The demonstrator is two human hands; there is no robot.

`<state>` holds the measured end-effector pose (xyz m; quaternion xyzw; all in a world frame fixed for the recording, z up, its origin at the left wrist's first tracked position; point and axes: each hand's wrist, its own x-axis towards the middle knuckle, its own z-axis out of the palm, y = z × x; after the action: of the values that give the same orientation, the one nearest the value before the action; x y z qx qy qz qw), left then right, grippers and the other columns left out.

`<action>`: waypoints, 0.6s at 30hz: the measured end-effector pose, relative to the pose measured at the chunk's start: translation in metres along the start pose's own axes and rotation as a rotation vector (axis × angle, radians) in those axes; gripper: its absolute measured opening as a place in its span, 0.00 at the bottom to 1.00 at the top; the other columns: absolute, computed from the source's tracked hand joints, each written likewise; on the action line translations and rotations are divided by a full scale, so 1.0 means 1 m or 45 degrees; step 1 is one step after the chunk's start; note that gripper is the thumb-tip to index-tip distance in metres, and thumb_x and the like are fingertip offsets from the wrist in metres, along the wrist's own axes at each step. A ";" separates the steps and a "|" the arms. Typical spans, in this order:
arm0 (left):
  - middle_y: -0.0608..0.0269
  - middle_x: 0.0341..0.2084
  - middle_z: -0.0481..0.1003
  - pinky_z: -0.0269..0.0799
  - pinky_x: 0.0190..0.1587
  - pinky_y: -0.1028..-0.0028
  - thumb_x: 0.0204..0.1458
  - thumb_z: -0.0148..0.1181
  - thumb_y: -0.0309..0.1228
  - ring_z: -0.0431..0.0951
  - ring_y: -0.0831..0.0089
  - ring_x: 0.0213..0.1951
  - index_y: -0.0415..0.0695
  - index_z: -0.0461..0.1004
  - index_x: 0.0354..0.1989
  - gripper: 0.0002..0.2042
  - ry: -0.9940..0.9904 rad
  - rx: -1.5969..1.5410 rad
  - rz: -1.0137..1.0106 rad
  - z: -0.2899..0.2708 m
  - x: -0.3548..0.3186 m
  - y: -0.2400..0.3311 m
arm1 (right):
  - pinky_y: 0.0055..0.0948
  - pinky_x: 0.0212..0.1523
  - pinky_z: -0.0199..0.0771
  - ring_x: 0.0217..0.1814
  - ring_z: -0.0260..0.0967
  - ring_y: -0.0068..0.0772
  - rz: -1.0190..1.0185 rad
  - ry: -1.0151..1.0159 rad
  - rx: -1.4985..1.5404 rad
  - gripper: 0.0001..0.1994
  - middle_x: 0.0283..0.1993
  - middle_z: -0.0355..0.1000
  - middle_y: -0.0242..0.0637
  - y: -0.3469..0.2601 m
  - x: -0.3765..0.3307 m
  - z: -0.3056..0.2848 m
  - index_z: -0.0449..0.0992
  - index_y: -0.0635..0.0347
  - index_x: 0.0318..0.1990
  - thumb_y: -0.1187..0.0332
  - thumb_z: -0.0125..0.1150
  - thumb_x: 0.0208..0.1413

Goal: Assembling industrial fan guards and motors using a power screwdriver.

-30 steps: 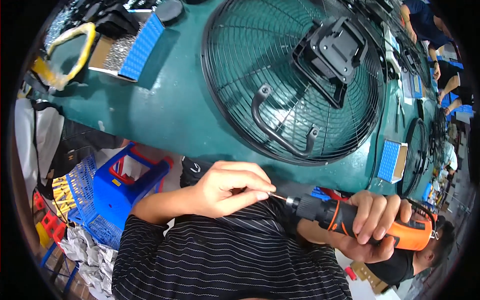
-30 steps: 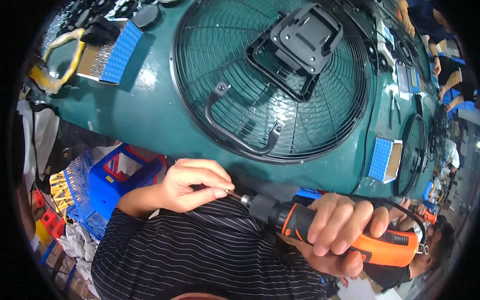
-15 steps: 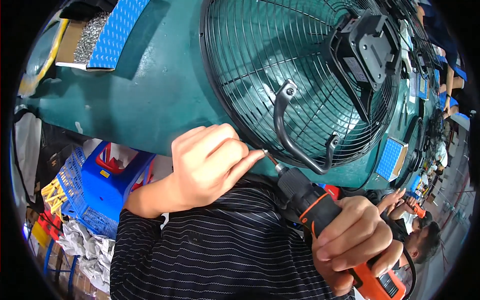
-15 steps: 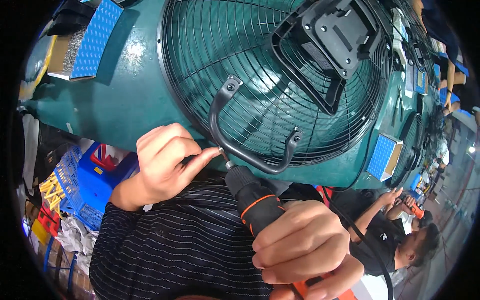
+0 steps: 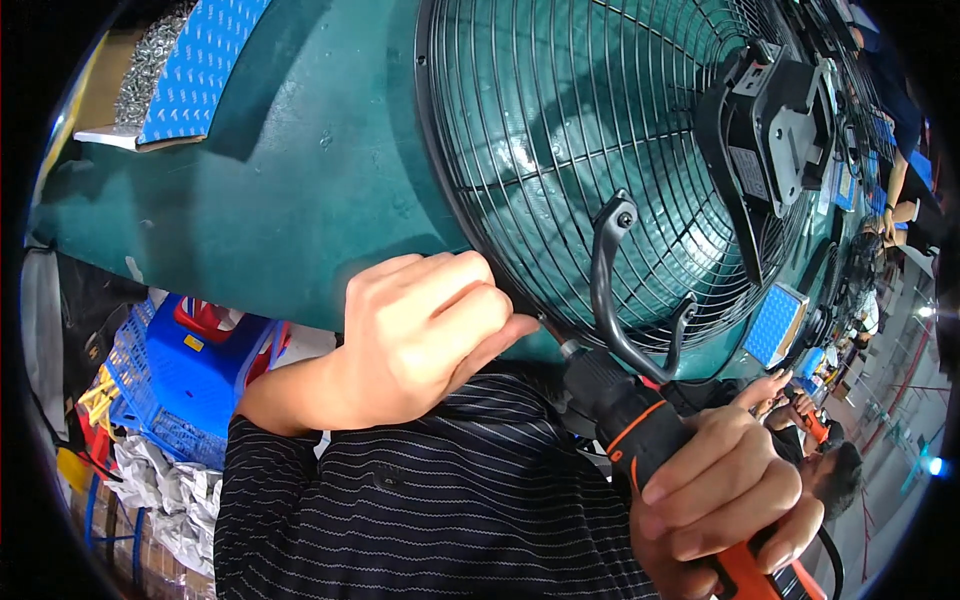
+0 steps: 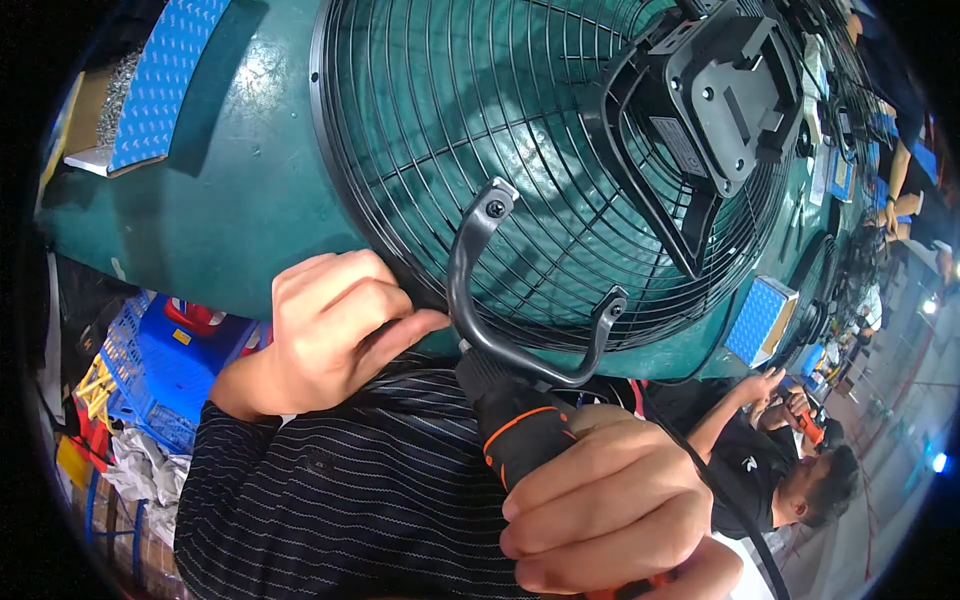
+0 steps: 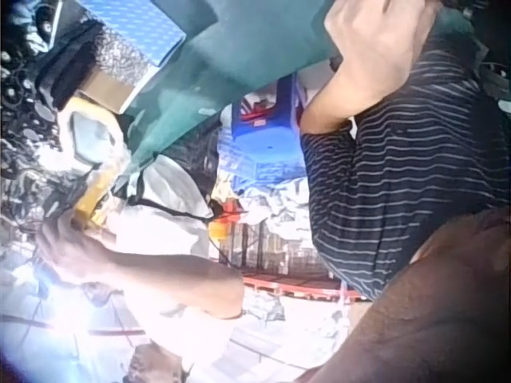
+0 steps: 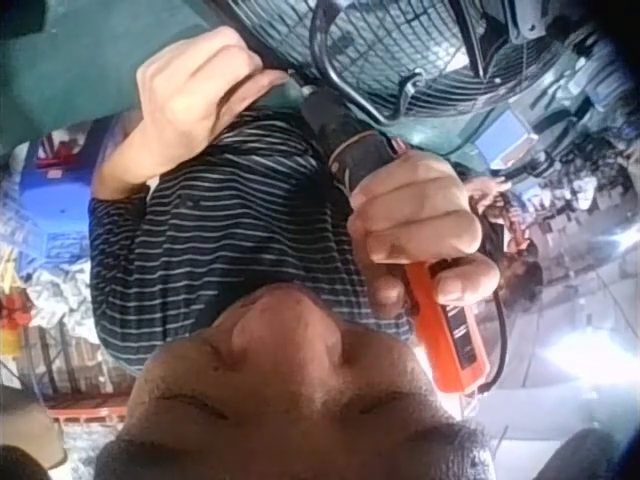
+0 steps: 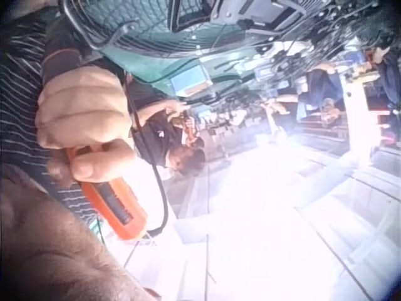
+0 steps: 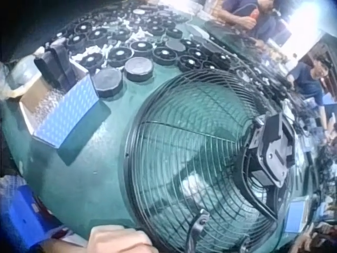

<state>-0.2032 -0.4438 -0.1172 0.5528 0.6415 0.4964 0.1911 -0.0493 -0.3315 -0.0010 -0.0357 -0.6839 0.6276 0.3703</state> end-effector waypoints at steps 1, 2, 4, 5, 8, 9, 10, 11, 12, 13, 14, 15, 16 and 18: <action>0.66 0.17 0.67 0.58 0.18 0.71 0.34 0.77 0.28 0.69 0.69 0.16 0.44 0.69 0.20 0.16 0.031 -0.022 0.009 0.000 0.000 -0.001 | 0.30 0.24 0.76 0.25 0.69 0.31 0.008 -0.004 -0.002 0.24 0.32 0.69 0.37 0.000 0.002 0.002 0.62 0.56 0.59 0.70 0.62 0.56; 0.66 0.17 0.67 0.58 0.18 0.71 0.35 0.76 0.28 0.69 0.69 0.17 0.44 0.69 0.20 0.16 0.028 -0.028 0.005 -0.001 0.000 -0.002 | 0.30 0.24 0.75 0.25 0.69 0.32 0.022 -0.015 -0.016 0.24 0.32 0.69 0.37 0.000 0.004 0.003 0.62 0.56 0.59 0.70 0.63 0.55; 0.66 0.17 0.68 0.58 0.18 0.71 0.35 0.76 0.28 0.69 0.69 0.17 0.45 0.69 0.20 0.16 0.027 -0.043 -0.006 -0.001 -0.001 -0.003 | 0.30 0.24 0.75 0.26 0.69 0.32 0.047 -0.030 -0.032 0.25 0.32 0.69 0.37 0.000 0.007 0.007 0.62 0.56 0.59 0.71 0.63 0.55; 0.66 0.17 0.68 0.58 0.18 0.71 0.35 0.76 0.28 0.69 0.69 0.17 0.45 0.69 0.20 0.16 0.028 -0.047 0.002 0.000 -0.001 -0.004 | 0.30 0.24 0.75 0.26 0.69 0.32 0.057 -0.032 -0.054 0.26 0.32 0.69 0.38 0.000 0.008 0.009 0.62 0.56 0.59 0.71 0.64 0.54; 0.67 0.17 0.67 0.57 0.17 0.71 0.34 0.76 0.28 0.68 0.70 0.16 0.45 0.68 0.19 0.16 0.056 -0.055 0.012 0.002 -0.002 -0.006 | 0.30 0.25 0.75 0.27 0.69 0.33 0.086 -0.036 -0.094 0.26 0.32 0.69 0.38 -0.001 0.010 0.013 0.62 0.56 0.60 0.71 0.64 0.54; 0.67 0.16 0.66 0.56 0.17 0.71 0.34 0.76 0.28 0.67 0.70 0.16 0.45 0.68 0.19 0.16 0.046 -0.048 0.008 0.003 -0.002 -0.006 | 0.30 0.25 0.75 0.27 0.69 0.33 0.101 -0.032 -0.109 0.26 0.32 0.69 0.38 -0.001 0.011 0.014 0.62 0.56 0.60 0.71 0.63 0.54; 0.67 0.16 0.66 0.56 0.17 0.71 0.34 0.76 0.28 0.67 0.70 0.16 0.45 0.68 0.19 0.16 0.082 -0.059 0.013 0.003 -0.002 -0.007 | 0.30 0.25 0.75 0.27 0.69 0.33 0.106 -0.039 -0.110 0.26 0.32 0.69 0.38 -0.001 0.012 0.014 0.62 0.56 0.60 0.71 0.63 0.54; 0.67 0.15 0.65 0.56 0.17 0.71 0.34 0.76 0.29 0.67 0.70 0.15 0.45 0.67 0.19 0.17 0.092 -0.050 0.015 0.004 -0.002 -0.007 | 0.30 0.26 0.75 0.27 0.69 0.33 0.109 -0.035 -0.103 0.26 0.31 0.69 0.38 -0.001 0.012 0.015 0.62 0.56 0.60 0.72 0.63 0.54; 0.67 0.15 0.64 0.55 0.16 0.71 0.33 0.76 0.29 0.66 0.70 0.14 0.46 0.67 0.19 0.17 0.100 -0.040 0.016 0.004 -0.002 -0.007 | 0.30 0.26 0.74 0.27 0.69 0.33 0.114 -0.030 -0.095 0.26 0.31 0.68 0.37 -0.001 0.012 0.015 0.62 0.57 0.60 0.72 0.62 0.54; 0.67 0.15 0.64 0.55 0.16 0.71 0.33 0.76 0.29 0.66 0.70 0.14 0.46 0.67 0.19 0.17 0.105 -0.043 0.011 0.004 -0.002 -0.007 | 0.30 0.26 0.74 0.27 0.69 0.33 0.119 -0.036 -0.095 0.26 0.31 0.68 0.37 -0.001 0.012 0.016 0.62 0.57 0.60 0.72 0.62 0.54; 0.67 0.14 0.63 0.55 0.16 0.71 0.33 0.76 0.29 0.65 0.70 0.14 0.46 0.67 0.18 0.17 0.111 -0.033 0.013 0.004 -0.002 -0.007 | 0.30 0.26 0.74 0.27 0.68 0.32 0.119 -0.005 -0.111 0.25 0.31 0.68 0.37 -0.001 0.012 0.016 0.62 0.57 0.60 0.72 0.62 0.54; 0.68 0.14 0.62 0.55 0.15 0.71 0.33 0.76 0.30 0.65 0.71 0.14 0.46 0.66 0.18 0.18 0.116 -0.023 0.017 0.005 -0.002 -0.007 | 0.29 0.26 0.74 0.26 0.68 0.32 0.118 0.028 -0.129 0.25 0.31 0.68 0.37 -0.001 0.012 0.017 0.62 0.57 0.60 0.72 0.61 0.54; 0.68 0.14 0.62 0.55 0.15 0.71 0.33 0.76 0.30 0.65 0.71 0.14 0.46 0.66 0.18 0.18 0.117 -0.025 0.014 0.005 -0.002 -0.007 | 0.29 0.26 0.74 0.26 0.68 0.32 0.121 0.026 -0.130 0.25 0.31 0.68 0.37 0.000 0.012 0.017 0.62 0.57 0.60 0.72 0.61 0.54; 0.68 0.14 0.61 0.55 0.15 0.71 0.32 0.76 0.30 0.64 0.70 0.14 0.46 0.66 0.18 0.18 0.123 -0.003 0.031 0.005 -0.002 -0.007 | 0.30 0.26 0.75 0.26 0.67 0.32 0.108 0.051 -0.134 0.25 0.31 0.68 0.37 0.001 0.012 0.017 0.62 0.57 0.60 0.71 0.60 0.55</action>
<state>-0.2024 -0.4427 -0.1262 0.5356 0.6428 0.5254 0.1544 -0.0677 -0.3391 0.0051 -0.0966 -0.7062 0.6051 0.3547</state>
